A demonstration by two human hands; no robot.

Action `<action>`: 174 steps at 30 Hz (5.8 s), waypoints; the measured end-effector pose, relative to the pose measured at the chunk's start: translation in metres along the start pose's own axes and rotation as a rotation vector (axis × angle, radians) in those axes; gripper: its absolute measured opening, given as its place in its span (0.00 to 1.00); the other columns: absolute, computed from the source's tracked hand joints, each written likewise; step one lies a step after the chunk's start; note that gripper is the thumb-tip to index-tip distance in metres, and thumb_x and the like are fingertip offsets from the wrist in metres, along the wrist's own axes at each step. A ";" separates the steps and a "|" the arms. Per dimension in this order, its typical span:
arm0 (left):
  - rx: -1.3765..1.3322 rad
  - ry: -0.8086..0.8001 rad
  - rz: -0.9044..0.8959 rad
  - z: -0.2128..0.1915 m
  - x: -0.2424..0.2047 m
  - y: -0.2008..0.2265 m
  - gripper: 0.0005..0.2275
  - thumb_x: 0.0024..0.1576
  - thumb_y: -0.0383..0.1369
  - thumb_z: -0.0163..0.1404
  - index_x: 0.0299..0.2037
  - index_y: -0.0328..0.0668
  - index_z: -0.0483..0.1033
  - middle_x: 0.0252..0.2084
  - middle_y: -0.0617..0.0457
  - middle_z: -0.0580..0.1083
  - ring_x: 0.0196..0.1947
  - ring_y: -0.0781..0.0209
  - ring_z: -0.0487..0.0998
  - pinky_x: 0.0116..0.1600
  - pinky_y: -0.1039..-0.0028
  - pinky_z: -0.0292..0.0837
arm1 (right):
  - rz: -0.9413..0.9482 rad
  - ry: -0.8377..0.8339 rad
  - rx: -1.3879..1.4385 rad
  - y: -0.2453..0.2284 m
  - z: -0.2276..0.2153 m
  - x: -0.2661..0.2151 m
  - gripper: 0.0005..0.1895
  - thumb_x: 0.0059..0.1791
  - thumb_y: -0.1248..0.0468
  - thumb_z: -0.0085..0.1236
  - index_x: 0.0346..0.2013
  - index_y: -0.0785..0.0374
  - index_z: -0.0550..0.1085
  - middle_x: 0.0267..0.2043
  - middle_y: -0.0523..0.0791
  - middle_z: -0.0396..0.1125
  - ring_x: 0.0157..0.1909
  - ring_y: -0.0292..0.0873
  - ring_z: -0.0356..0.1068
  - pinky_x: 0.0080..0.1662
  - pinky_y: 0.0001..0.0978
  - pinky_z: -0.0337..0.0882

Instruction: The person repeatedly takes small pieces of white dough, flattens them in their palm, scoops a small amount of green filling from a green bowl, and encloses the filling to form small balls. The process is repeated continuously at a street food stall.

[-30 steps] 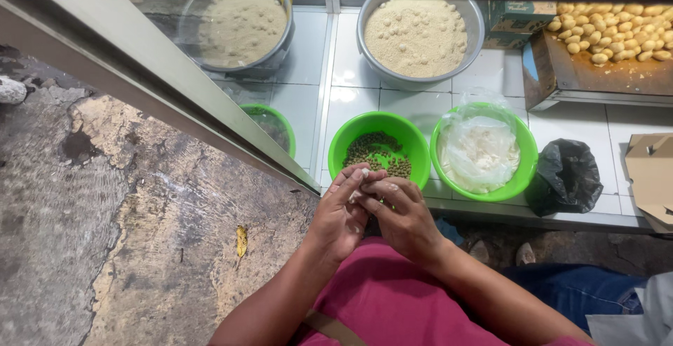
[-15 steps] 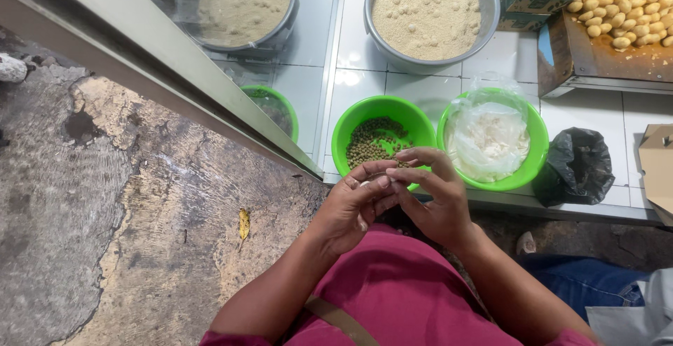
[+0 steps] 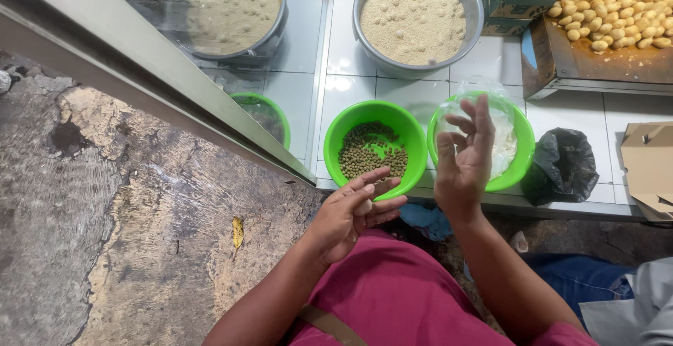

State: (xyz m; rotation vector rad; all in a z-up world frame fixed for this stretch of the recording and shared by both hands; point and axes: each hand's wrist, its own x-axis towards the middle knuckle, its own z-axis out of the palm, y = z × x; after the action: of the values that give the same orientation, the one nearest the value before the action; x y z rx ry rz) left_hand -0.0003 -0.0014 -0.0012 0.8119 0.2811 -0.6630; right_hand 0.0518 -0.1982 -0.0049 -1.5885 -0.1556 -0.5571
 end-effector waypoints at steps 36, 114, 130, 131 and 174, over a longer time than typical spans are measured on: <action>0.066 0.154 0.329 -0.035 0.010 -0.008 0.13 0.62 0.31 0.53 0.55 0.34 0.78 0.41 0.50 0.80 0.43 0.64 0.81 0.55 0.70 0.78 | 0.209 -0.464 -0.045 0.037 0.005 -0.004 0.11 0.56 0.67 0.53 0.51 0.59 0.77 0.50 0.47 0.71 0.48 0.43 0.74 0.51 0.34 0.76; -0.135 -0.176 -0.030 -0.006 0.003 -0.004 0.15 0.67 0.28 0.41 0.63 0.32 0.68 0.59 0.39 0.74 0.60 0.53 0.77 0.64 0.63 0.76 | -0.421 -0.553 -0.326 -0.018 -0.019 -0.011 0.11 0.50 0.67 0.61 0.47 0.55 0.74 0.56 0.47 0.68 0.60 0.50 0.69 0.61 0.43 0.71; -0.106 -0.043 0.066 -0.015 0.008 -0.007 0.20 0.71 0.40 0.36 0.70 0.40 0.65 0.55 0.47 0.72 0.49 0.61 0.75 0.54 0.68 0.73 | -0.241 -0.736 -0.228 -0.014 0.006 -0.031 0.14 0.44 0.69 0.67 0.43 0.62 0.78 0.44 0.45 0.73 0.47 0.47 0.73 0.49 0.38 0.73; -0.061 0.002 0.065 -0.016 0.010 -0.010 0.19 0.71 0.39 0.37 0.68 0.41 0.66 0.53 0.48 0.72 0.48 0.62 0.75 0.54 0.68 0.74 | -0.248 -0.696 -0.237 -0.013 0.007 -0.032 0.14 0.44 0.71 0.67 0.43 0.62 0.77 0.44 0.45 0.73 0.47 0.48 0.73 0.48 0.38 0.73; 0.063 0.177 0.353 -0.057 0.003 -0.017 0.12 0.64 0.29 0.53 0.55 0.28 0.77 0.47 0.43 0.80 0.48 0.57 0.82 0.58 0.67 0.80 | -0.168 -1.066 -1.039 0.199 0.037 -0.033 0.08 0.42 0.65 0.56 0.35 0.59 0.78 0.34 0.52 0.72 0.38 0.58 0.75 0.40 0.52 0.74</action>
State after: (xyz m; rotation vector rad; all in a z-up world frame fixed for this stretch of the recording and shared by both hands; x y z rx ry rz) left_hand -0.0083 0.0311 -0.0502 0.9550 0.2693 -0.2698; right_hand 0.1173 -0.1767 -0.1980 -2.7832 -0.9131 0.2272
